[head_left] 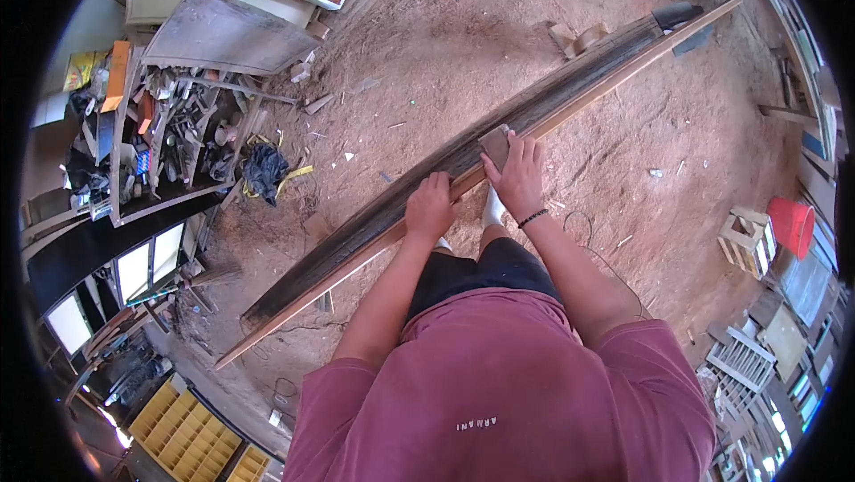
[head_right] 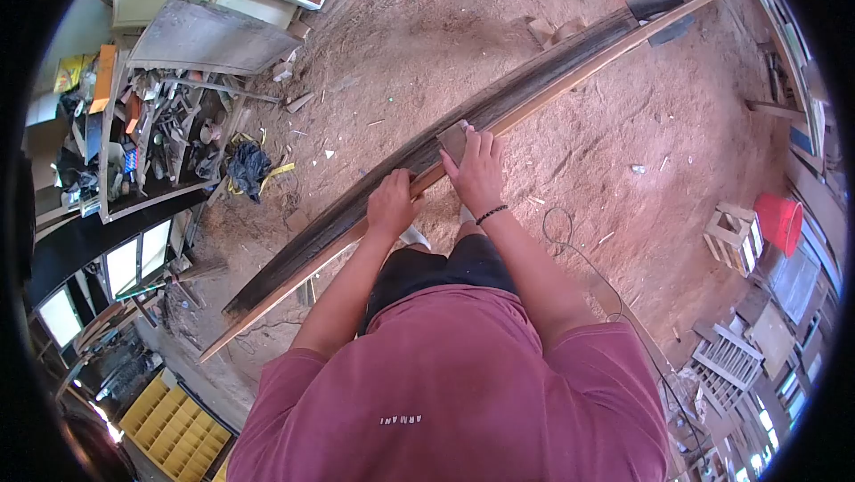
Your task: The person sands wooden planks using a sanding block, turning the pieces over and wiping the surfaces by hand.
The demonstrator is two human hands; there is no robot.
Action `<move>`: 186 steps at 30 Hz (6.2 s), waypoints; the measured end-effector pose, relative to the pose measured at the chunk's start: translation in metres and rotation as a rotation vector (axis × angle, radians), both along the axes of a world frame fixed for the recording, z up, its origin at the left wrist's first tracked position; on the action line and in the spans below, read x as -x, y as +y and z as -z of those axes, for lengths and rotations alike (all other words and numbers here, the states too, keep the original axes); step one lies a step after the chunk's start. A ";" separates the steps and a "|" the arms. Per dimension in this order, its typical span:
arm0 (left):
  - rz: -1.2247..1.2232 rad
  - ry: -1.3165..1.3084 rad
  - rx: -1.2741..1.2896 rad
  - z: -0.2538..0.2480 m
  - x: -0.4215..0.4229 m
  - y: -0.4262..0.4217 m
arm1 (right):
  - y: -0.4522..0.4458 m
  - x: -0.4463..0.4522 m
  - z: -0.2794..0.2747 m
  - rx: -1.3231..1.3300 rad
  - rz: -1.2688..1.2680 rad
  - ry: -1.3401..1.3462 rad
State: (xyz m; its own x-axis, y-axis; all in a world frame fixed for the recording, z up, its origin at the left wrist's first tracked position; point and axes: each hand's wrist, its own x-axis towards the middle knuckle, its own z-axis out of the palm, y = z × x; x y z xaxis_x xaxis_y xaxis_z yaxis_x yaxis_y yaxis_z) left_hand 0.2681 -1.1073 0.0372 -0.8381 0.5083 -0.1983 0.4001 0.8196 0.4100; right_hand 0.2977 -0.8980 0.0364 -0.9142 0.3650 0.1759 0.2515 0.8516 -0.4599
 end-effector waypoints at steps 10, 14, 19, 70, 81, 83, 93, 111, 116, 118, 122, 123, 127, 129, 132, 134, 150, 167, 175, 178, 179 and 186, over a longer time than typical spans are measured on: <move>-0.023 0.014 0.062 -0.022 -0.045 -0.186 | -0.153 -0.037 0.001 0.000 -0.108 -0.054; -0.031 0.012 0.072 -0.011 -0.054 -0.238 | -0.234 -0.052 -0.009 -0.006 -0.220 -0.058; 0.052 0.064 0.068 -0.009 -0.052 -0.238 | -0.189 -0.032 0.002 0.087 -0.235 -0.139; 0.044 0.103 0.040 -0.010 -0.053 -0.235 | -0.044 -0.003 0.008 -0.069 0.319 -0.016; 0.047 0.091 0.053 -0.010 -0.054 -0.236 | -0.091 -0.016 0.015 -0.122 0.117 -0.036; 0.043 0.087 0.044 -0.011 -0.056 -0.235 | -0.014 0.006 0.006 -0.015 0.398 -0.106; 0.042 0.080 0.077 -0.011 -0.052 -0.235 | -0.216 -0.059 0.010 -0.016 -0.205 0.080; 0.034 0.064 0.252 -0.022 -0.053 -0.227 | -0.089 -0.026 0.008 0.004 -0.033 -0.137; 0.328 0.389 0.253 -0.021 -0.058 -0.205 | 0.117 0.035 0.024 0.104 0.375 -0.060; 0.408 0.363 0.373 -0.017 -0.058 -0.175 | 0.168 0.046 0.024 0.055 0.372 0.020; 0.478 0.287 0.414 -0.001 -0.042 -0.108 | 0.240 0.062 0.032 0.023 0.424 0.178; 0.447 0.248 0.287 -0.003 -0.036 -0.087 | 0.254 0.063 0.033 0.055 0.454 0.204; 0.459 0.196 0.185 -0.014 -0.015 -0.008 | 0.304 0.038 0.048 0.227 0.643 0.305; 0.518 0.189 0.245 -0.014 -0.004 0.030 | 0.321 0.002 0.068 0.288 0.738 0.314; 0.572 0.225 0.186 -0.007 0.014 0.091 | 0.322 -0.068 0.090 0.303 0.784 0.159; 0.597 0.204 0.182 -0.003 0.027 0.135 | 0.311 -0.124 0.110 0.246 0.780 0.058; 0.657 0.305 0.139 0.014 0.058 0.250 | 0.253 -0.363 0.141 0.440 0.832 -0.996; 0.531 0.207 0.184 -0.030 -0.035 -0.155 | 0.109 -0.092 0.019 0.190 0.475 0.068; 0.514 0.320 0.211 -0.039 -0.079 -0.343 | -0.116 -0.054 -0.013 0.087 0.159 0.094; 0.468 0.306 0.283 -0.049 -0.092 -0.412 | -0.182 -0.060 -0.008 0.053 0.124 -0.036; 0.451 0.312 0.369 -0.051 -0.097 -0.434 | -0.209 -0.065 -0.008 0.026 0.066 0.011; 0.094 0.194 0.212 -0.044 -0.116 -0.550 | -0.466 -0.096 -0.027 0.133 -0.387 0.018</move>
State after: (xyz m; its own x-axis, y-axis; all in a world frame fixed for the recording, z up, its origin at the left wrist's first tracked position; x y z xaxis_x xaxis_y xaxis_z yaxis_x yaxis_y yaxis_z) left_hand 0.3842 -1.6572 0.0808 -0.8221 0.5496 -0.1487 0.5323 0.8346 0.1419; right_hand 0.3941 -1.3639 0.0633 -0.9857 0.0154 0.1680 -0.0851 0.8145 -0.5739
